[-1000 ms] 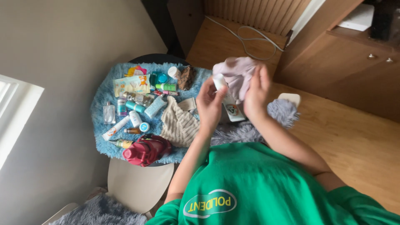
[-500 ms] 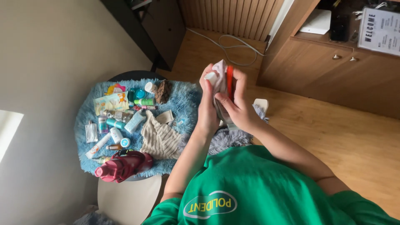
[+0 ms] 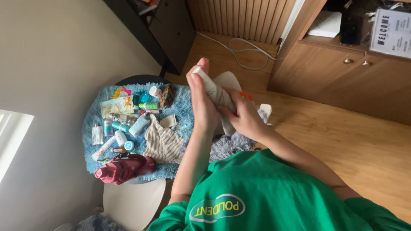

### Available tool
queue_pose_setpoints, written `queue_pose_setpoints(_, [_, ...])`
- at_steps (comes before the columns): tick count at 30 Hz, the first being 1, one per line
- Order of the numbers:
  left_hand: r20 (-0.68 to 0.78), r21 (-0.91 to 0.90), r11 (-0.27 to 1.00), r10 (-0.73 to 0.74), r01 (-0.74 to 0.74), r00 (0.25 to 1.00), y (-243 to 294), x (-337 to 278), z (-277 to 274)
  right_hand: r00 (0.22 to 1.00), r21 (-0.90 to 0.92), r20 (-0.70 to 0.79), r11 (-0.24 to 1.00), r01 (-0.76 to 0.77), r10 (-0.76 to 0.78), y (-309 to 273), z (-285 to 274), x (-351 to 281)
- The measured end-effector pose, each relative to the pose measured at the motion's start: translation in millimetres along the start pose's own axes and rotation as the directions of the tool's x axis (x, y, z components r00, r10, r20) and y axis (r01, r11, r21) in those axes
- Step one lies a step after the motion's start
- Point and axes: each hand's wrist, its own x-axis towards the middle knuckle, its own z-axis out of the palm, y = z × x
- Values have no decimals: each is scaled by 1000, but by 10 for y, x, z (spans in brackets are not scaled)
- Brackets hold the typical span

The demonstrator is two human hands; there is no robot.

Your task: The person wipes various cosmetic bottles, tubes, and containers with a cloth and places them on a red shelf. The items are picked up from a blue rug on a chair and arranged on the shelf one by one.

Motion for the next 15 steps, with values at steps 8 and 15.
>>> queue_pose_setpoints(8, [-133,-609,773,120,-176,984,423,638,-723,922,408,340,854,-322,185,736,315,-593])
queue_pose_setpoints(15, [-171,-681,723,-9,-112,985,384,456,-517,911,949,252,103,-299,326,455,139,-212])
